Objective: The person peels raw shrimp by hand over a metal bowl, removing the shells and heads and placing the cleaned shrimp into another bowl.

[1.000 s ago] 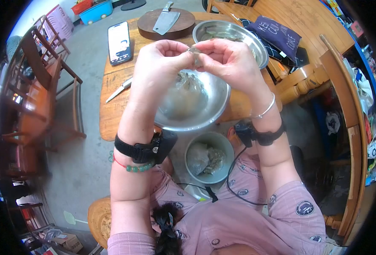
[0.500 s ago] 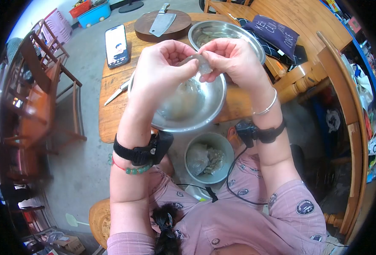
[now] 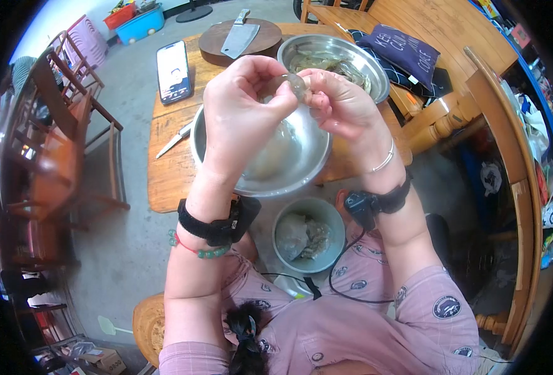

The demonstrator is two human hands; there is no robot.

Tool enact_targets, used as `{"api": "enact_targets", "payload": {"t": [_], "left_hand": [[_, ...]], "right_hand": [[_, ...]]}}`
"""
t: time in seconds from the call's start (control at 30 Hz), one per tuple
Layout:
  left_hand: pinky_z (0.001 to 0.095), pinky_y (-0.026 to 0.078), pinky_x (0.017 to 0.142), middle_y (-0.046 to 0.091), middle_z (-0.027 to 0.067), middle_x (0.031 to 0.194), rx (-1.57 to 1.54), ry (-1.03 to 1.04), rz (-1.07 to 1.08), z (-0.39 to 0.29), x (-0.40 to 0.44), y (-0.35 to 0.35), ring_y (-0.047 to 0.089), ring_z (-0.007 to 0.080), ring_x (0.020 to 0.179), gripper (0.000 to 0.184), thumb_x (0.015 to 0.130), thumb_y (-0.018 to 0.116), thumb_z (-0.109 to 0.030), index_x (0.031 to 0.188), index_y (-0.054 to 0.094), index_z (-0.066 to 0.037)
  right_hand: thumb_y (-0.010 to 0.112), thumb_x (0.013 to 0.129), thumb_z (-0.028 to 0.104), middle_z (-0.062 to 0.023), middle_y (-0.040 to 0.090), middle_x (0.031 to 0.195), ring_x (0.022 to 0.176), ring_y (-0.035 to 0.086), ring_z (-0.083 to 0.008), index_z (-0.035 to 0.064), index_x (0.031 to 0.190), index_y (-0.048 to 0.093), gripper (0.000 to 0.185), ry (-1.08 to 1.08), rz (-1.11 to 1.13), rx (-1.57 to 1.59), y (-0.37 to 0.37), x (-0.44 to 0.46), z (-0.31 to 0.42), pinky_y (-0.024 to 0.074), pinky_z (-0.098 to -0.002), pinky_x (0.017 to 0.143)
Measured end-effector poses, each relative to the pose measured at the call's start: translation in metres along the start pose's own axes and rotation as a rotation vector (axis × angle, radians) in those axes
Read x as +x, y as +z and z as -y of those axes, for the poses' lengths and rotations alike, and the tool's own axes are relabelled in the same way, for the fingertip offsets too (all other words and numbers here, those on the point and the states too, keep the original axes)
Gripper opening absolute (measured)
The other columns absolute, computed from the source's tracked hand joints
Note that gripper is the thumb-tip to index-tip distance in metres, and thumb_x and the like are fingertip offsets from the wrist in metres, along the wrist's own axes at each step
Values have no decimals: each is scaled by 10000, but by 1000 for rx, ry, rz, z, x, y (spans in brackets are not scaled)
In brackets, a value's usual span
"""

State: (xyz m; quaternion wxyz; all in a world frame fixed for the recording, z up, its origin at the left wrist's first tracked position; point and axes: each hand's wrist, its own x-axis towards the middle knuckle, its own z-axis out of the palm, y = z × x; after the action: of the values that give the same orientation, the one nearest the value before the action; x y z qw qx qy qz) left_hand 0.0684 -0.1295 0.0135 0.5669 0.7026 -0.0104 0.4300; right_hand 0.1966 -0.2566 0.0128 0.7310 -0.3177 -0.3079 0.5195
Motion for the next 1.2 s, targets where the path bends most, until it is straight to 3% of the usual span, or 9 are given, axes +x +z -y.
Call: {"api": "enact_targets", "payload": {"t": [0.27,0.37,0.47,0.57,0.83,0.9,1.0,1.2], "left_hand": [[198,513,682,661,30,828,-121,19,-175,-8,2,-4,622,64,739,147,788,693,20,918,626,32],[191,507,670,660,29,825,-74,-11,-227,-12,8,-16,614,58,724,147,791,698,19,920,628,25],[189,507,678,661,34,837,-139,-63,-172,-7,9,-19,613,60,729,160,783,710,7,921,630,27],[194,511,692,662,39,846,-177,-93,-94,2,9,-14,618,70,741,179,783,713,-4,937,631,35],[216,525,709,678,61,855,-141,-164,-54,4,8,-14,635,86,769,210,784,717,-30,969,651,45],[219,525,700,684,68,858,-105,-172,-21,5,8,-16,639,87,777,226,782,722,-51,973,655,48],[217,513,758,679,61,913,-15,-261,84,6,8,-17,639,97,819,235,824,728,-60,1022,646,36],[217,517,739,691,66,878,161,-305,135,-2,6,-16,640,90,784,252,814,733,-75,1015,665,61]], "right_hand": [[609,926,118,-55,645,811,688,657,-68,-44,976,608,170,-14,-95,134,-4,1,-9,550,-137,554],[562,949,120,-68,651,831,723,676,-116,-43,987,601,172,-67,-64,-101,0,0,-9,561,-190,590],[466,986,110,-90,651,871,731,677,-174,-21,1062,589,195,-247,-261,-441,32,-4,-11,568,-247,634],[462,987,113,-86,643,873,740,672,-166,-22,1081,589,208,-299,-232,-611,20,1,-15,569,-248,641],[532,977,170,-61,634,828,677,640,-117,-34,1054,605,230,-228,-177,-565,29,2,-8,536,-231,590],[586,950,180,-56,649,793,649,640,-108,-43,1045,616,244,-288,-215,-880,30,1,-12,535,-234,578],[608,917,137,-65,669,737,616,652,-105,-58,992,638,211,-309,-268,-963,31,-2,-13,535,-231,553],[603,891,101,-78,679,691,612,676,-111,-67,913,669,182,-387,-296,-1191,37,-5,-12,546,-228,550]]}}
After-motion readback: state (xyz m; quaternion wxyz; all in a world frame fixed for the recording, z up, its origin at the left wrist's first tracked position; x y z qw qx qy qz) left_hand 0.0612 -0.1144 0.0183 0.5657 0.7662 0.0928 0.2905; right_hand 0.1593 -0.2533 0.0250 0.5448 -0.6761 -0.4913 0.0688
